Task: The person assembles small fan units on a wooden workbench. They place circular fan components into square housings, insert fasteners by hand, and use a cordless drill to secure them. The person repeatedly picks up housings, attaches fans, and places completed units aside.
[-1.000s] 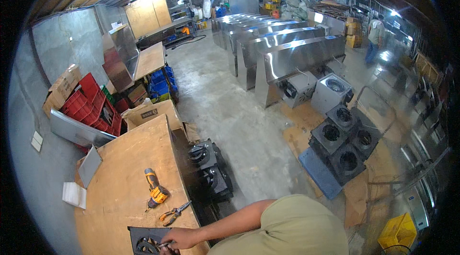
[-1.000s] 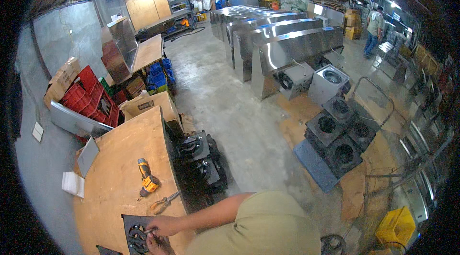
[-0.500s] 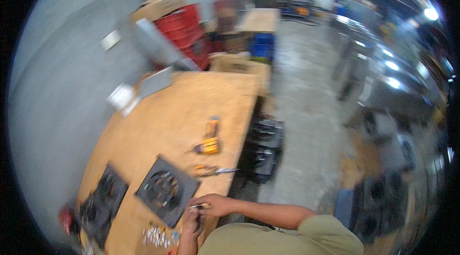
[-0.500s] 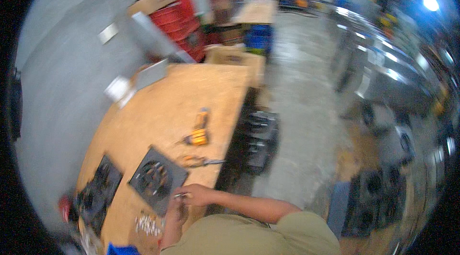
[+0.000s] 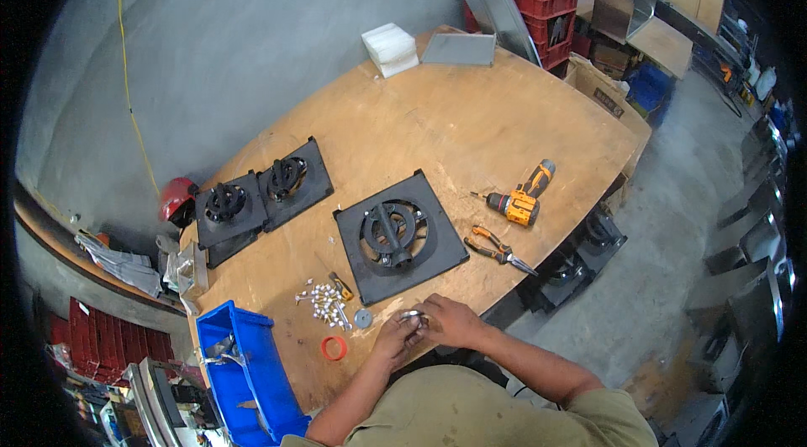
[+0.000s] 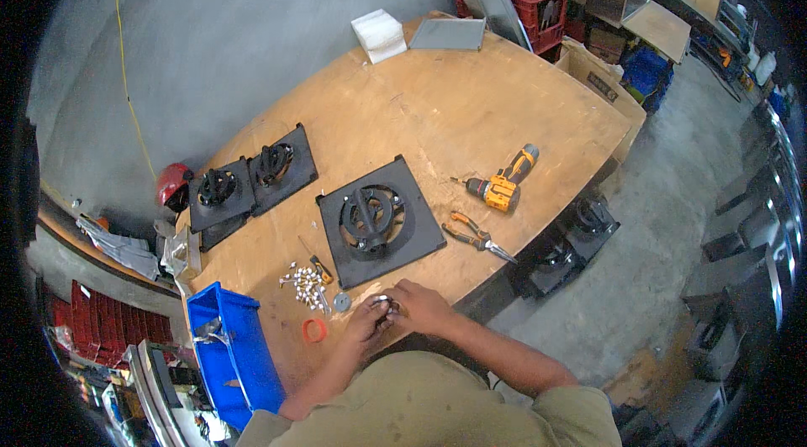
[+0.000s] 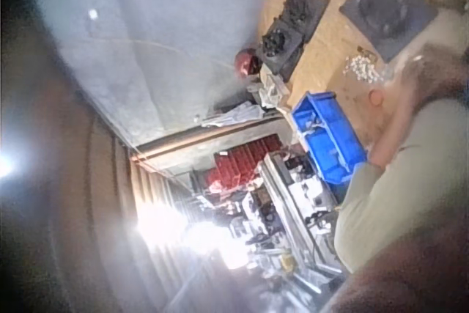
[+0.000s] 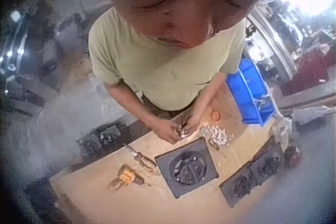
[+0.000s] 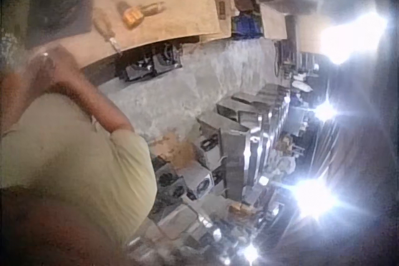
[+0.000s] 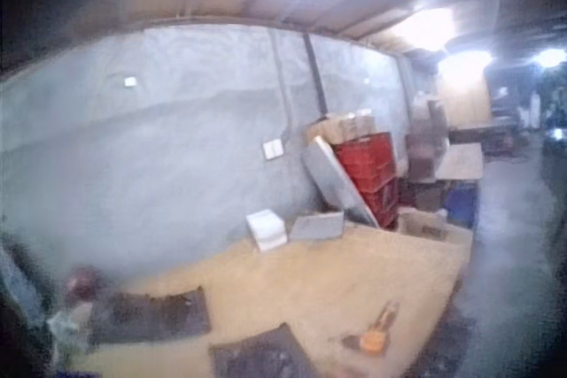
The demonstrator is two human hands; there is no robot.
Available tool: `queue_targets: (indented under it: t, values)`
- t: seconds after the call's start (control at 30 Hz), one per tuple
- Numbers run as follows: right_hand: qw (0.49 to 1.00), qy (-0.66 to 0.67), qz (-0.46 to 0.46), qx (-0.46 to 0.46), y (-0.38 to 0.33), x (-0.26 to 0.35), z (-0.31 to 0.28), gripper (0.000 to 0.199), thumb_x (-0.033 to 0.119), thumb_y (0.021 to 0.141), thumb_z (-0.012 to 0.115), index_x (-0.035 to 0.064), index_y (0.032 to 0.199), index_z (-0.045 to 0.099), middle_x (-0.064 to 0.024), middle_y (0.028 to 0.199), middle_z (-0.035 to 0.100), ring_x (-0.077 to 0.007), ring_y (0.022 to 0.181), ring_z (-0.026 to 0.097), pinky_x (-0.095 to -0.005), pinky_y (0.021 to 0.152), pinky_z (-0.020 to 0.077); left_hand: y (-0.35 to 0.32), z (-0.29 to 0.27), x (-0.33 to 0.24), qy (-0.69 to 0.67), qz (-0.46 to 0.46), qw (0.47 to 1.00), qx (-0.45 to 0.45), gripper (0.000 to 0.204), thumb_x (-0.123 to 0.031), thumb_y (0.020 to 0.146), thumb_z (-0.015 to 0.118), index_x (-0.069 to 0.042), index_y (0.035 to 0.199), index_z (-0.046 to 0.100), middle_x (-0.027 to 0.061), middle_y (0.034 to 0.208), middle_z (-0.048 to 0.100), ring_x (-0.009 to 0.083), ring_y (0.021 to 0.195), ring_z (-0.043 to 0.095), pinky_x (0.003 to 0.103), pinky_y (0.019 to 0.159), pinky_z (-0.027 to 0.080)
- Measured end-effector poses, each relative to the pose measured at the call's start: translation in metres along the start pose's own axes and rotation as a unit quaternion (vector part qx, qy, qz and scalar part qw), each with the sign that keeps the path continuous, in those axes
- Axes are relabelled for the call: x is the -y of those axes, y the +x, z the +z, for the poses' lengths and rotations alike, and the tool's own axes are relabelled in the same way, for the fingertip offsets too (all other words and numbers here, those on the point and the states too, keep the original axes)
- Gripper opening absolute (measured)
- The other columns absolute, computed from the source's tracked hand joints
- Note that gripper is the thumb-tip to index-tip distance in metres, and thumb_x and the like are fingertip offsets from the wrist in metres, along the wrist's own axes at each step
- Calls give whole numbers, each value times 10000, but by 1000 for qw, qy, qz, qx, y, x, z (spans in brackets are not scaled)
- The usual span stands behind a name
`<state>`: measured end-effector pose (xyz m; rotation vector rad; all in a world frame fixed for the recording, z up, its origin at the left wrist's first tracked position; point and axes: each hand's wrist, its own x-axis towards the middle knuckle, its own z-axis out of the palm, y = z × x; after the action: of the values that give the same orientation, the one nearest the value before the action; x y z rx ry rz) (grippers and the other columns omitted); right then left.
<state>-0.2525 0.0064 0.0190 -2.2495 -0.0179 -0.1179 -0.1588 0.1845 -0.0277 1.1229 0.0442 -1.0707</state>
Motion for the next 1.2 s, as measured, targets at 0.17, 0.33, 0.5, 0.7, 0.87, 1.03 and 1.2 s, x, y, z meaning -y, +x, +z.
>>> queue_targets:
  t: [0.17, 0.33, 0.5, 0.7, 0.87, 1.03, 1.2]
  values:
    - [994, -10, 44, -98, 25, -16, 25, 540, 300, 868, 657, 104, 1351, 520, -180, 1089, 574, -378, 978, 615, -470, 814, 519, 35, -3, -17, 36, 2, 995, -92, 229, -148, 954, 635, -80, 1158, 556, 42, 1028, 629, 156, 870, 611, 332, 795, 539]
    - [982, -14, 128, -135, 51, -30, 44, 561, 260, 889, 629, 113, 1409, 482, -188, 1032, 586, -382, 939, 609, -475, 782, 517, 74, -4, -32, 8, 13, 998, -60, 260, -189, 958, 640, -86, 1185, 563, 30, 1046, 632, 157, 922, 607, 336, 842, 531]
    - [970, -64, 130, -195, 65, -32, 45, 543, 245, 890, 613, 120, 1404, 488, -184, 1024, 586, -381, 910, 603, -484, 757, 514, 92, -1, -44, -11, 12, 1000, -25, 228, -211, 965, 636, -59, 1128, 589, 38, 1002, 637, 163, 896, 616, 312, 836, 529]
    - [961, -78, 162, -212, 79, -24, 47, 506, 227, 897, 600, 137, 1387, 511, -168, 1003, 583, -371, 917, 602, -478, 757, 514, 96, -2, -56, -71, -23, 997, -36, 227, -281, 980, 613, -61, 1034, 614, 26, 907, 629, 159, 827, 605, 309, 817, 534]
    - [960, -69, 167, -216, 84, -30, 47, 490, 208, 901, 593, 162, 1383, 519, -157, 999, 580, -362, 927, 600, -461, 761, 511, 97, -3, -60, -123, -36, 991, -26, 262, -304, 985, 601, -58, 1072, 586, 60, 948, 623, 186, 882, 604, 348, 875, 528]
    - [955, -47, 112, -270, 89, -37, 56, 440, 181, 909, 588, 147, 1347, 554, -165, 1004, 607, -368, 949, 602, -452, 782, 507, 98, -8, -67, -97, -61, 993, -29, 302, -328, 998, 569, -54, 1125, 576, 116, 1088, 618, 238, 1031, 606, 381, 974, 495]
    - [954, -55, 135, -264, 101, -37, 58, 381, 143, 894, 614, 110, 1273, 604, -165, 1014, 640, -367, 941, 623, -444, 800, 508, 98, -17, -72, -52, -71, 996, -5, 339, -356, 1009, 538, -66, 1184, 563, 125, 1154, 615, 265, 1122, 593, 370, 1026, 467]
